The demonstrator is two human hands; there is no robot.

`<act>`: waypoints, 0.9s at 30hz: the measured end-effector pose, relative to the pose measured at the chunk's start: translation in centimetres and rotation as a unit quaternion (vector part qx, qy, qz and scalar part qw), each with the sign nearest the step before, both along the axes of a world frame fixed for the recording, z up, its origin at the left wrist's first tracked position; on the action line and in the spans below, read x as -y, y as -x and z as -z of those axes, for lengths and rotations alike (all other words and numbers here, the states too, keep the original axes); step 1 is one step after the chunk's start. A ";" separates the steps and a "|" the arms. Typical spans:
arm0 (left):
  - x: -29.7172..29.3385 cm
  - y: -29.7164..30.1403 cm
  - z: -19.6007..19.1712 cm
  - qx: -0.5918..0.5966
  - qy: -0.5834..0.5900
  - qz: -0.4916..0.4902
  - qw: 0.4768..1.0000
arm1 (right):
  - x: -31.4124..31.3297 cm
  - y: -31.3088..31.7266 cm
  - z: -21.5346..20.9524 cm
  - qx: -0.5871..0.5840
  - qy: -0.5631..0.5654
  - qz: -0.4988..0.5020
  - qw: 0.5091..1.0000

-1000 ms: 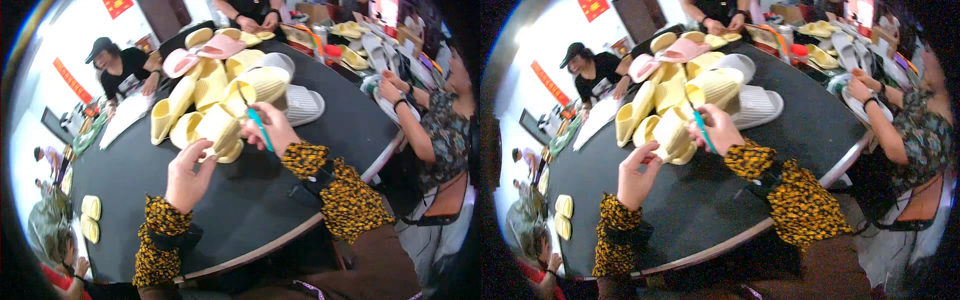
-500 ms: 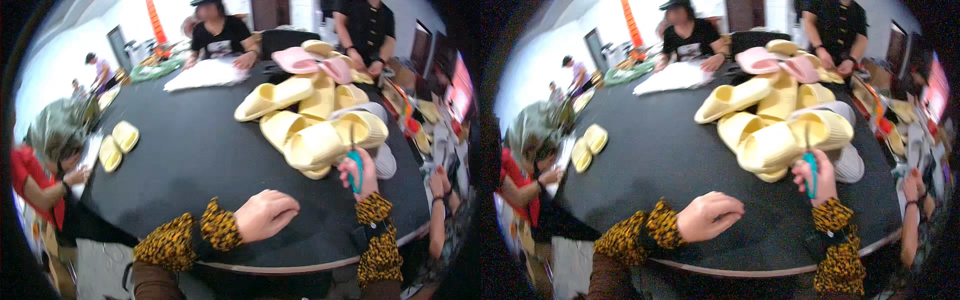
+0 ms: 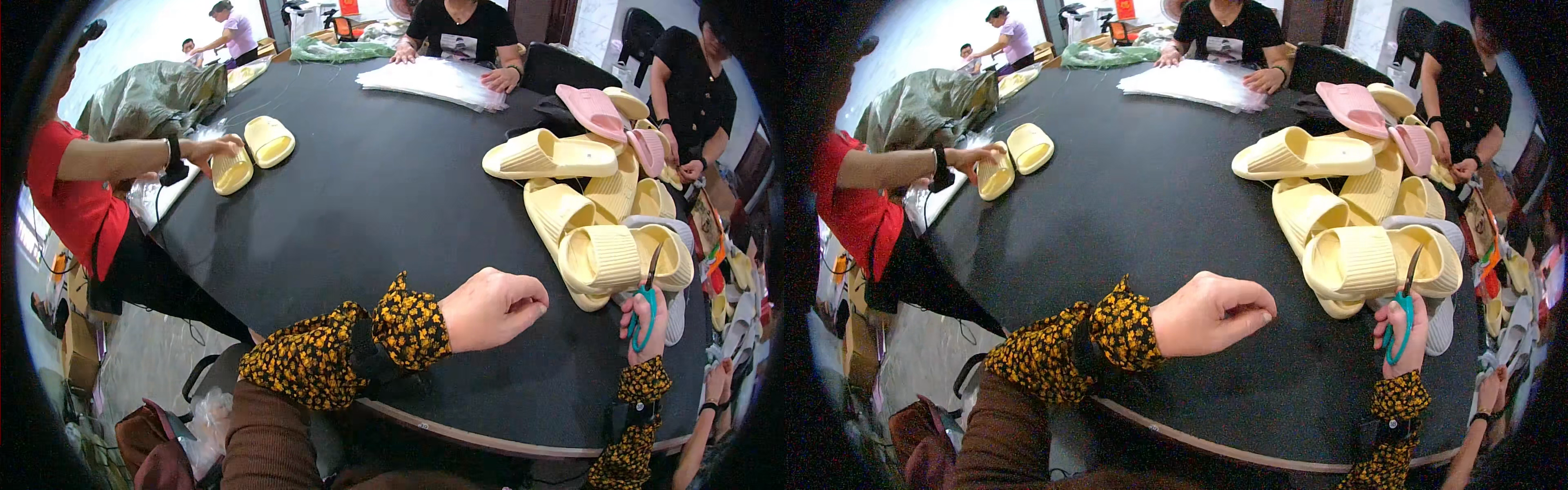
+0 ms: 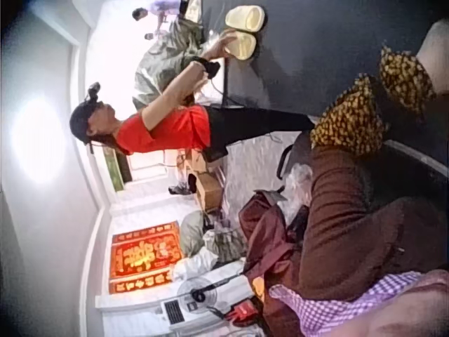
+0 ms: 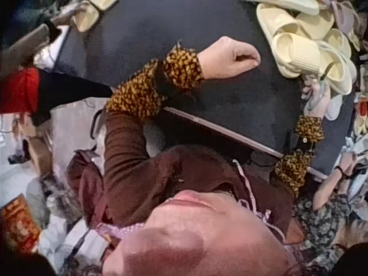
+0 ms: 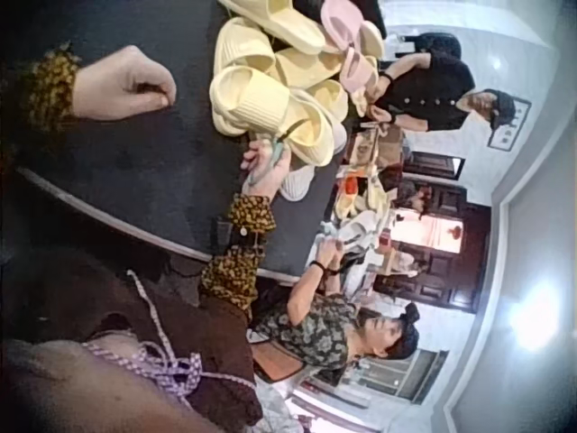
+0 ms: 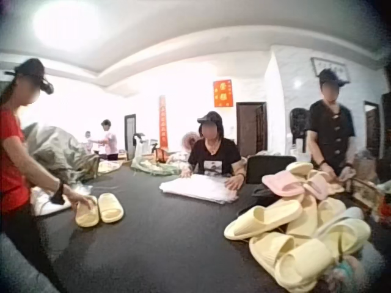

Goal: Trimming excess material or loose threads from rubber sliders/sandals using scissors.

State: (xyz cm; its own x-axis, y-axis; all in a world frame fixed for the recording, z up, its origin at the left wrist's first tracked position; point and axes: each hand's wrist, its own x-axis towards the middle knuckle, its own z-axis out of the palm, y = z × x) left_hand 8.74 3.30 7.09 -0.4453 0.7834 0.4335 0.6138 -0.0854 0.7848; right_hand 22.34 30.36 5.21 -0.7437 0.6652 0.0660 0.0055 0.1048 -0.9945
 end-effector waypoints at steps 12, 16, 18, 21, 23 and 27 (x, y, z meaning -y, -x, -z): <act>0.0 0.9 0.8 0.002 0.029 -0.024 0.999 | 0.1 -0.1 -0.1 0.013 -0.005 0.002 1.000; -0.3 1.0 0.5 -0.013 0.051 -0.023 0.998 | 0.0 -0.1 -0.1 0.020 0.010 0.008 1.000; -0.5 1.1 0.7 0.018 0.084 -0.019 0.996 | -0.1 0.1 0.0 0.022 0.021 0.004 1.000; -0.8 1.0 0.2 0.023 0.108 -0.022 0.994 | -0.4 0.1 -0.4 0.030 0.022 -0.004 0.999; -1.1 0.8 0.4 0.059 0.099 -0.028 0.993 | -0.7 -0.1 -0.4 0.026 0.008 -0.013 1.000; -1.9 -0.1 -0.2 0.091 0.114 -0.041 0.989 | -1.5 -0.7 -0.1 0.021 0.024 -0.030 0.999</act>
State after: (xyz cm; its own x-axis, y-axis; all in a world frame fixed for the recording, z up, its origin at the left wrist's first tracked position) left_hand 8.85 5.17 7.28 -0.5651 0.8098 0.1578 0.4589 0.1495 0.8758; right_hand 23.00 31.90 5.27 -0.7843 0.6204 0.0029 0.0417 0.0574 -0.9975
